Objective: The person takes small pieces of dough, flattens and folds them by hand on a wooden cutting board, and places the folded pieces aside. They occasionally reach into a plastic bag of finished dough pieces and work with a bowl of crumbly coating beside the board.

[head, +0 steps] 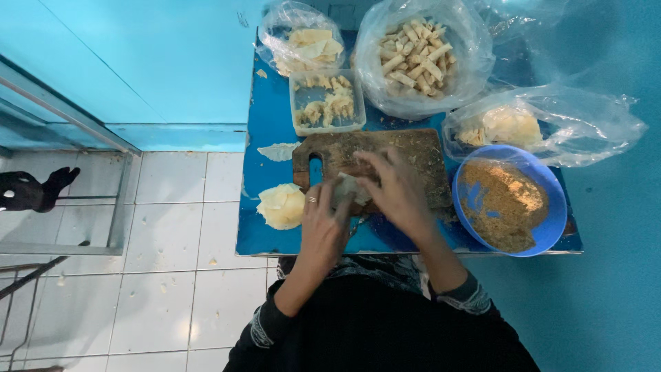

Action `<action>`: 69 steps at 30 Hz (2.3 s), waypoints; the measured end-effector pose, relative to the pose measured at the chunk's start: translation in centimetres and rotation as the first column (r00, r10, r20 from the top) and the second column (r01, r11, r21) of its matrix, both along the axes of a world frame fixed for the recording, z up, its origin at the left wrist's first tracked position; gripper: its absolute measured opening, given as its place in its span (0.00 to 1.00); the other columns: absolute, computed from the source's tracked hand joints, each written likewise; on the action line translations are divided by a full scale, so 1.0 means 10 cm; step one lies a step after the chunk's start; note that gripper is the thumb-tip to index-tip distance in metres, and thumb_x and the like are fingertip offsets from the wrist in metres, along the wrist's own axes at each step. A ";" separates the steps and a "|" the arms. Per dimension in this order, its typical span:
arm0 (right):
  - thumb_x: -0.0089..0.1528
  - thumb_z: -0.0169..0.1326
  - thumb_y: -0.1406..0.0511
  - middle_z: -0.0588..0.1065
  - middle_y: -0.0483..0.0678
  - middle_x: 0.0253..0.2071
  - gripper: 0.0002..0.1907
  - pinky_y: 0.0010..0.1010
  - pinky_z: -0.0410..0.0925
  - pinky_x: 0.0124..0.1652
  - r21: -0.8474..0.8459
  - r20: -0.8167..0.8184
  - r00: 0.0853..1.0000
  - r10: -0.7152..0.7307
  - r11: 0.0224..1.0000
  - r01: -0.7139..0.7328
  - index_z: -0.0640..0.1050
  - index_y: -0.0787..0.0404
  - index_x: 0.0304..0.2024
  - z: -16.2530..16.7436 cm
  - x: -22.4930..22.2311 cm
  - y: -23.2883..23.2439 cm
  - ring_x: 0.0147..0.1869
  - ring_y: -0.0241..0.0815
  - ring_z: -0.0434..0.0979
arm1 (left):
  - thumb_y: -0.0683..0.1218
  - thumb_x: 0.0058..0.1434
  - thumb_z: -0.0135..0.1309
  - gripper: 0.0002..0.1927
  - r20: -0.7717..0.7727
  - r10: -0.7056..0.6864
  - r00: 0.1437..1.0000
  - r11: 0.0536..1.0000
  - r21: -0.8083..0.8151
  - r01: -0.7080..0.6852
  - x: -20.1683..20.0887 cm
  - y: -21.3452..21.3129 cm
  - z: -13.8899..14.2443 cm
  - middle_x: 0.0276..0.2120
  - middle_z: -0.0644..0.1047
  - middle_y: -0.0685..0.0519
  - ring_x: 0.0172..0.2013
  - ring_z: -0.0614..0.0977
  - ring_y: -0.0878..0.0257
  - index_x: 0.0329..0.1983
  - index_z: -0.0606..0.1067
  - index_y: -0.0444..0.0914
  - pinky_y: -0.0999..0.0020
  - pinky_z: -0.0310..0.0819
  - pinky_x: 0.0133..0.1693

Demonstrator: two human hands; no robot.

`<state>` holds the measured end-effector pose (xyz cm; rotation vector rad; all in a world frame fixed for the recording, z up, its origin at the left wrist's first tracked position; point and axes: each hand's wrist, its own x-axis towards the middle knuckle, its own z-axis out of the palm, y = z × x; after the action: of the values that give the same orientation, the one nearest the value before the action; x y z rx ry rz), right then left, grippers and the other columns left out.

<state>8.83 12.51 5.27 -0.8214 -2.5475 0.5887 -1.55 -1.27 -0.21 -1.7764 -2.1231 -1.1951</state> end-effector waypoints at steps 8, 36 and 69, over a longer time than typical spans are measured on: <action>0.61 0.63 0.62 0.67 0.56 0.51 0.21 0.49 0.66 0.51 0.265 0.119 0.987 0.105 0.955 -0.134 0.79 0.58 0.56 -0.03 -0.75 0.51 0.58 0.59 0.65 | 0.39 0.52 0.56 0.19 -0.154 -0.038 0.987 0.999 -0.009 0.037 0.05 0.03 -0.18 0.51 0.74 0.43 0.58 0.73 0.45 0.49 0.77 0.33 0.38 0.59 0.65; 0.63 0.60 0.66 0.67 0.50 0.53 0.06 0.42 0.65 0.56 0.193 -0.046 0.968 0.245 0.953 -0.232 0.81 0.57 0.43 0.11 -0.17 0.25 0.58 0.51 0.70 | 0.41 0.61 0.55 0.18 -0.155 -0.035 0.987 0.999 -0.029 0.031 0.04 -0.18 -0.22 0.58 0.74 0.45 0.65 0.71 0.51 0.55 0.74 0.33 0.38 0.54 0.67; 0.61 0.54 0.70 0.80 0.51 0.50 0.34 0.41 0.72 0.49 -0.197 0.219 0.965 -0.146 0.962 0.191 0.68 0.45 0.69 0.30 1.85 0.12 0.52 0.50 0.82 | 0.41 0.63 0.61 0.13 0.000 -0.063 0.998 0.997 0.043 0.063 0.13 -0.11 -0.10 0.54 0.77 0.48 0.59 0.77 0.53 0.50 0.76 0.34 0.42 0.53 0.68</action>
<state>27.28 13.76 8.30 -1.2206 -2.5866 0.7725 -0.23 -2.40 -1.19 -1.8379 -2.0404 -1.2475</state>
